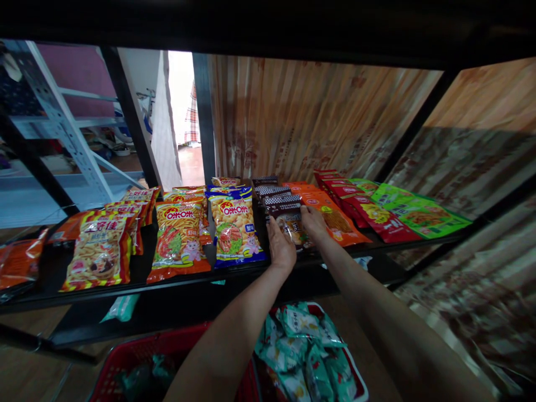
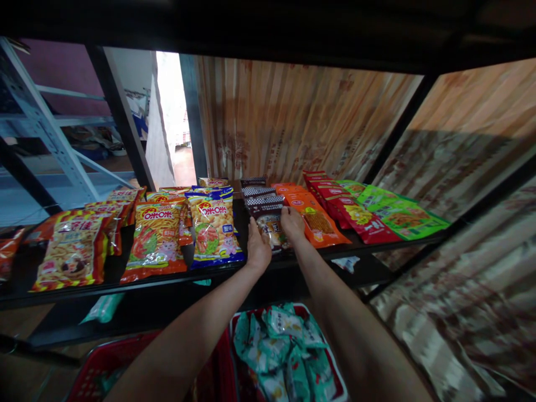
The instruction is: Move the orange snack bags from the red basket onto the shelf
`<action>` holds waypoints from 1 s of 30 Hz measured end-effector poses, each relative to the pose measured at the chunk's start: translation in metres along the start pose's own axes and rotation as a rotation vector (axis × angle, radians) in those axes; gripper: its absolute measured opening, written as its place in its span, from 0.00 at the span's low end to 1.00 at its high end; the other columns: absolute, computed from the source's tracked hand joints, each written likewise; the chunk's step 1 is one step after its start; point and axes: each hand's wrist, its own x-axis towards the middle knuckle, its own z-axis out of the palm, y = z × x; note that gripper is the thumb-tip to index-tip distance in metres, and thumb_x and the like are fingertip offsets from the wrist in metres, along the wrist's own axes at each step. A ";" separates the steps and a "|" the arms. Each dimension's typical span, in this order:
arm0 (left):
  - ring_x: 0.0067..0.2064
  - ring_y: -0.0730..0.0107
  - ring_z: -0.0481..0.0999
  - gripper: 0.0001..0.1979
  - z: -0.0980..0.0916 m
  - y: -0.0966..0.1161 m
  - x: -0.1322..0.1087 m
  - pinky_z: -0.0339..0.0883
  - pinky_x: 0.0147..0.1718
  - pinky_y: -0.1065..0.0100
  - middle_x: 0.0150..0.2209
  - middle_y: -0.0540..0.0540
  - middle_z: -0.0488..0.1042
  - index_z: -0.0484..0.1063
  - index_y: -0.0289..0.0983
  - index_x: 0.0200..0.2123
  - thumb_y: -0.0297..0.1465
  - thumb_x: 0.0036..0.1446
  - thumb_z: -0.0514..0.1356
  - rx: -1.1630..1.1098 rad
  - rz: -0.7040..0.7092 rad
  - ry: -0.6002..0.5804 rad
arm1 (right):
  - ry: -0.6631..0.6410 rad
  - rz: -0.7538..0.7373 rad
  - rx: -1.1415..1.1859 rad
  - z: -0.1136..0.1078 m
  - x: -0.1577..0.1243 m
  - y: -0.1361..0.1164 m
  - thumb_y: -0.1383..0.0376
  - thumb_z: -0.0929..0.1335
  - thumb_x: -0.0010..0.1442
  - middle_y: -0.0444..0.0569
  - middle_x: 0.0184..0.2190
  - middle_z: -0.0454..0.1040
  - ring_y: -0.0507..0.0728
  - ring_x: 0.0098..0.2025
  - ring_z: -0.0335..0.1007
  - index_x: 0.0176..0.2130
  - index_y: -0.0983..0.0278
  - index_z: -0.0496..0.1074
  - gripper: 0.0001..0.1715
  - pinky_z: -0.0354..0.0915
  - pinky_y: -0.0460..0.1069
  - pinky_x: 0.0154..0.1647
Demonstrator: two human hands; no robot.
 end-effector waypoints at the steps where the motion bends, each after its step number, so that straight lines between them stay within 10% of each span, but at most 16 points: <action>1: 0.67 0.64 0.47 0.34 0.000 -0.001 0.001 0.44 0.64 0.67 0.66 0.35 0.51 0.45 0.25 0.66 0.22 0.55 0.49 -0.003 -0.011 0.011 | 0.002 0.000 0.001 0.001 0.001 0.000 0.56 0.54 0.64 0.61 0.52 0.70 0.66 0.56 0.65 0.53 0.68 0.69 0.28 0.58 0.60 0.57; 30: 0.64 0.60 0.57 0.31 0.004 -0.004 0.020 0.50 0.61 0.63 0.62 0.32 0.58 0.54 0.26 0.62 0.32 0.57 0.54 0.055 -0.060 0.096 | -0.267 -0.089 0.266 0.005 0.038 0.021 0.51 0.61 0.62 0.53 0.60 0.63 0.58 0.63 0.57 0.56 0.64 0.67 0.29 0.51 0.55 0.64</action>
